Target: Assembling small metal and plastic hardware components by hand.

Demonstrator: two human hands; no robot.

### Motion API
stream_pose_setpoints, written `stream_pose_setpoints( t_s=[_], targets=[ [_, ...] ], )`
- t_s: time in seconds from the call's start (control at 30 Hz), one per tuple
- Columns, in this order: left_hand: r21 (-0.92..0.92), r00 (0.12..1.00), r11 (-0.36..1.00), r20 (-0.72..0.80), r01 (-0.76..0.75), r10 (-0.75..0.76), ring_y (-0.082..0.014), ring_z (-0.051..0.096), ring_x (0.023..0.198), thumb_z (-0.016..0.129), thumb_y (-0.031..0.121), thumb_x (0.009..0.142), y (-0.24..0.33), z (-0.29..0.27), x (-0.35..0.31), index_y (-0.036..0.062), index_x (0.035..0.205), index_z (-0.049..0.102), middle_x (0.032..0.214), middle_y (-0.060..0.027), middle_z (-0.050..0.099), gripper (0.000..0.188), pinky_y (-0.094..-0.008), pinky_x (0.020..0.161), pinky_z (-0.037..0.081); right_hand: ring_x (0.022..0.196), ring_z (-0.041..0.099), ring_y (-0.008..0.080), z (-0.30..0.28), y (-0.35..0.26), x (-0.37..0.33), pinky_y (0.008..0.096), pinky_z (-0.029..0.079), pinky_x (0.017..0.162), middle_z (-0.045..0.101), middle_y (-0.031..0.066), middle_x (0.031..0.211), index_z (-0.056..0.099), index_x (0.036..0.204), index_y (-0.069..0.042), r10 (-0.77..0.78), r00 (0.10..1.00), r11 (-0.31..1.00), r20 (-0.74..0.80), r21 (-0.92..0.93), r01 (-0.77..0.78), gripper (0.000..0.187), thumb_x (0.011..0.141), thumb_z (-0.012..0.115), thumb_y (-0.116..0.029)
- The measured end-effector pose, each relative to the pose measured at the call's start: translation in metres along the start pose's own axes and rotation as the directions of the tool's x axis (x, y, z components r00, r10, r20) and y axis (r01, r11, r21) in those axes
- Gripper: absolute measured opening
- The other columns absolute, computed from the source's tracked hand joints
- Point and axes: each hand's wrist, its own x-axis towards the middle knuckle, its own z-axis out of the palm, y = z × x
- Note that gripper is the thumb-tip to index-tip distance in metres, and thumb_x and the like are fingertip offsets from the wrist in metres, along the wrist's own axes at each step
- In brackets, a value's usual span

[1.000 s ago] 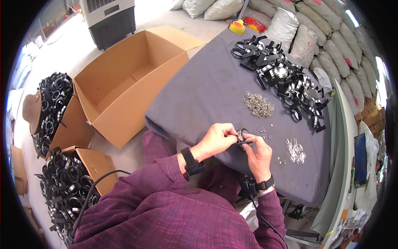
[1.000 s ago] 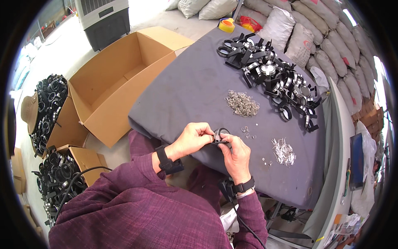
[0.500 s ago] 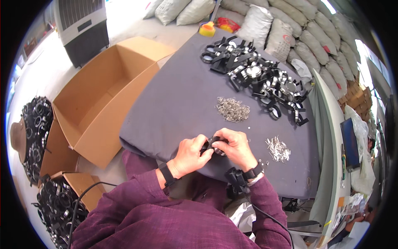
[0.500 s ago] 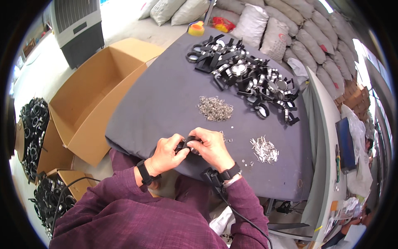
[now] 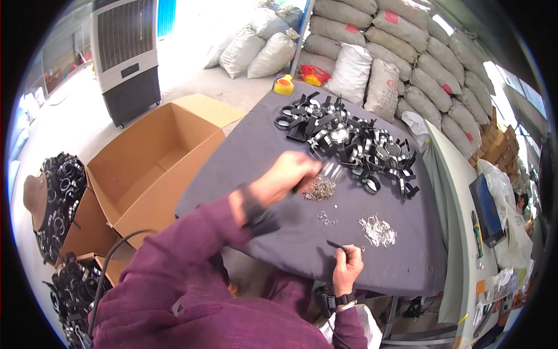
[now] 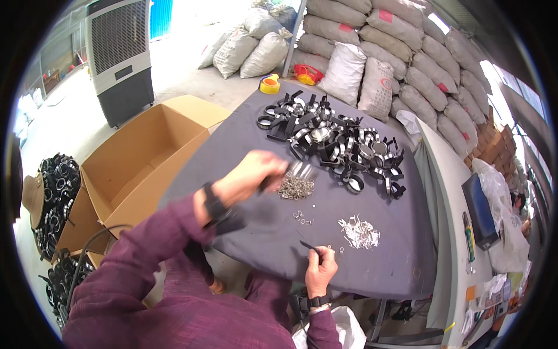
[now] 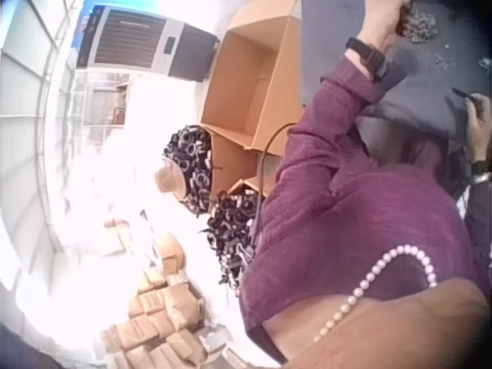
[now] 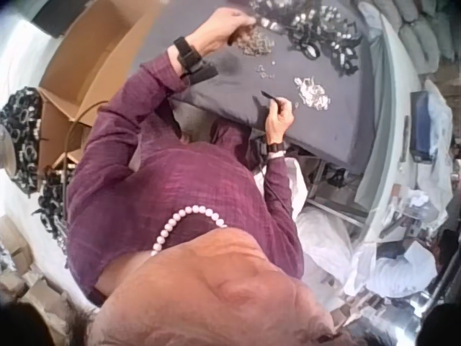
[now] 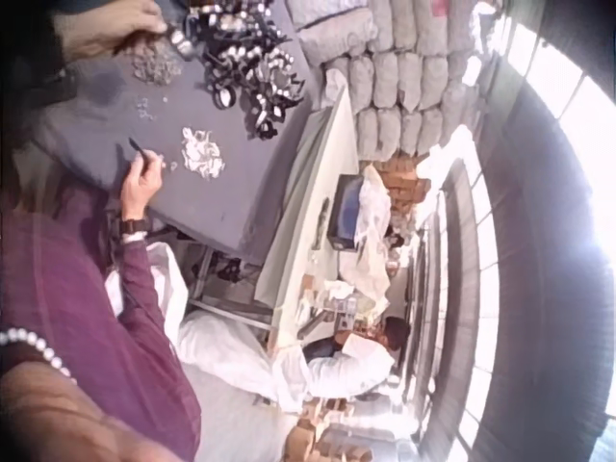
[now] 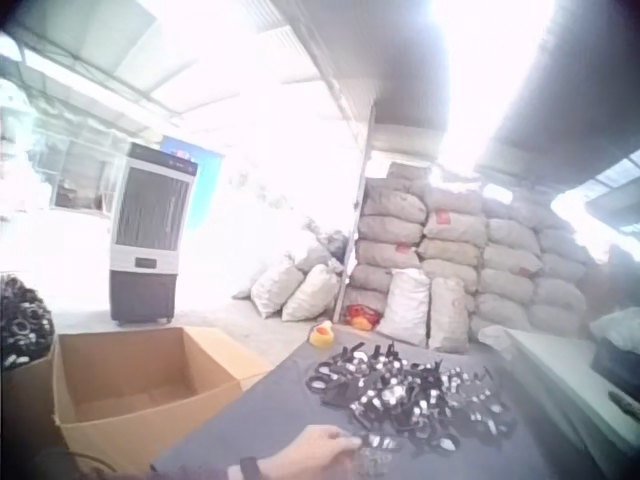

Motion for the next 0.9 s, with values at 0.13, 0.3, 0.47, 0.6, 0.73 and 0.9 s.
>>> stream_pose_setpoints(
  t_s=[0.13,0.3,0.47,0.6,0.73,0.9],
  targets=[
    [-0.155,0.994,0.986,-0.101,-0.064,0.048,-0.0108,0.053,0.07,0.063,0.027,0.085,0.036,0.026,0.079,0.002,0.092,0.058,0.079,-0.0031,0.057,0.027,-0.0269,0.058,0.044,0.056,0.051,0.0135,0.004,-0.01,-0.001,0.0258,0.043,0.054,0.055,0.0046,0.067,0.055,0.082,-0.003,-0.129,0.989,0.968,0.07,-0.206,0.141,0.009,0.081,0.064,-0.002],
    [0.399,0.992,0.909,0.01,-0.122,0.129,-0.0128,0.057,0.093,0.065,0.024,0.083,0.007,0.033,0.043,-0.0044,0.116,0.055,0.1,-0.0099,0.063,0.045,-0.0266,0.081,0.046,0.058,0.054,0.0162,0.002,-0.016,0.005,0.0271,0.044,0.055,0.059,0.0076,0.073,0.054,0.081,-0.001,-0.249,0.966,0.948,0.067,-0.185,0.257,0.01,0.076,0.063,0.002],
    [0.262,0.99,0.962,-0.137,0.078,-0.043,-0.0157,0.063,0.09,0.061,0.016,0.086,-0.011,-0.044,-0.069,-0.0053,0.118,0.054,0.099,-0.013,0.064,0.039,-0.028,0.079,0.05,0.062,0.05,0.0094,0.016,-0.012,0.006,0.0257,0.043,0.056,0.055,0.0022,0.072,0.059,0.09,0.0,-0.018,0.995,0.997,0.098,-0.072,0.025,0.015,0.076,0.063,0.002],
    [0.154,0.912,0.982,-0.409,0.108,-0.036,-0.0163,0.065,0.073,0.059,0.015,0.086,-0.01,-0.101,-0.164,-0.0071,0.109,0.059,0.091,-0.0123,0.065,0.032,-0.0278,0.071,0.052,0.09,0.058,0.021,0.009,-0.019,0.006,0.0331,0.047,0.082,0.057,0.0128,0.097,0.058,0.106,0.005,0.014,0.997,0.988,0.078,-0.157,-0.001,0.026,0.08,0.057,0.001],
    [0.104,0.761,0.986,-0.648,0.128,-0.03,-0.0154,0.064,0.071,0.059,0.014,0.084,-0.031,-0.142,-0.259,-0.0075,0.106,0.059,0.089,-0.0131,0.064,0.03,-0.0277,0.068,0.052,0.093,0.057,0.0266,-0.002,-0.042,0.006,0.0346,0.046,0.086,0.06,0.0194,0.102,0.057,0.109,0.009,0.139,0.963,0.985,0.233,-0.137,-0.11,0.029,0.085,0.056,-0.008],
    [0.141,0.469,0.95,-0.883,0.279,-0.006,-0.017,0.066,0.071,0.061,0.015,0.08,-0.024,-0.161,-0.373,-0.004,0.097,0.064,0.079,-0.0112,0.066,0.026,-0.03,0.066,0.053,0.087,0.058,0.027,0.008,-0.037,0.017,0.0345,0.048,0.081,0.062,0.0201,0.099,0.059,0.108,0.009,0.068,0.915,0.99,0.398,-0.144,-0.011,0.031,0.083,0.056,-0.009]
  ],
)
